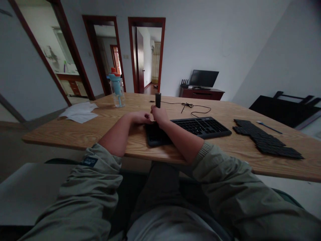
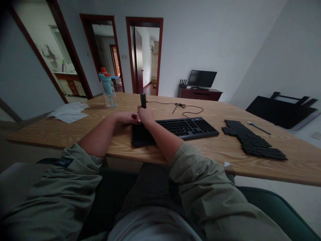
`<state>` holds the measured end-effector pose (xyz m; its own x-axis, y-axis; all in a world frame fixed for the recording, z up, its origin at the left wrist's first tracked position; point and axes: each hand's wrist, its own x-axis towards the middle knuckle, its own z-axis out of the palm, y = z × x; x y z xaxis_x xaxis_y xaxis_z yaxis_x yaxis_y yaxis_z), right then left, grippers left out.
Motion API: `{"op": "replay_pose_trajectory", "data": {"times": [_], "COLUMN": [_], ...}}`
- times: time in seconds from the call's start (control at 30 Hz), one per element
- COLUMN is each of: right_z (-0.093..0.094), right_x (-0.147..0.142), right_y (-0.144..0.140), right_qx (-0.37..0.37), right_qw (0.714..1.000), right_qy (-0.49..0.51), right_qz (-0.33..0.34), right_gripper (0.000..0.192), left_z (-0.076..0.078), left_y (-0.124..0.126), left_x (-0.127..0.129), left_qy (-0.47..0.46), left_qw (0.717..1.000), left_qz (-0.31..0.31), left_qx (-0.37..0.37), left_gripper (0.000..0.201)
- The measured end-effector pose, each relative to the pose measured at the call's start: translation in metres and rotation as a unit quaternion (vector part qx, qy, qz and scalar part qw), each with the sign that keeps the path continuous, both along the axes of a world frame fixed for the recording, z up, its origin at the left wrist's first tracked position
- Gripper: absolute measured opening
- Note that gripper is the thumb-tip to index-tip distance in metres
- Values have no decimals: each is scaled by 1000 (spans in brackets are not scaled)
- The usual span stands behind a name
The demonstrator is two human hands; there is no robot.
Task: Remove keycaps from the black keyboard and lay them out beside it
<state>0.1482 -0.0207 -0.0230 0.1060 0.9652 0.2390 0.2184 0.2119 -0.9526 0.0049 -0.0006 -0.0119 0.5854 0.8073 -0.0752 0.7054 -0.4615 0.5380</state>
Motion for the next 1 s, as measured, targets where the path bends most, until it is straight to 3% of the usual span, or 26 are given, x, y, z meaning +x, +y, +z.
{"op": "replay_pose_trajectory", "data": {"times": [0.13,0.33,0.47,0.6,0.7,0.8,0.9,1.0], "right_z": [4,7,2,5,14,17,12,7], "right_x": [45,143,189,211,225,238,238,225], "right_y": [-5,-13,-16,-20,-25,-36,-48,-58], "right_qx": [-9,-22,-56,-34,50,147,185,177], "right_qw": [992,962,959,971,989,985,919,850], "right_qy": [117,252,254,208,123,-89,-337,-470], "right_qz": [41,102,113,115,69,36,89,160], "right_gripper": [19,19,20,17,5,17,33,41], "left_z": [3,1,2,3,2,0,0,1], "left_y": [-1,0,-3,-7,-7,-7,-8,-8], "left_x": [-4,-7,-8,-8,-9,-10,-10,-11], "left_qy": [22,-4,-21,-33,-43,-50,-61,-69], "left_qw": [1000,999,997,995,994,992,991,990], "left_qz": [21,26,55,82,93,103,112,112], "left_qx": [-4,-28,-44,-53,-47,-51,-51,-55], "left_gripper": [40,48,50,49,47,47,47,48]}}
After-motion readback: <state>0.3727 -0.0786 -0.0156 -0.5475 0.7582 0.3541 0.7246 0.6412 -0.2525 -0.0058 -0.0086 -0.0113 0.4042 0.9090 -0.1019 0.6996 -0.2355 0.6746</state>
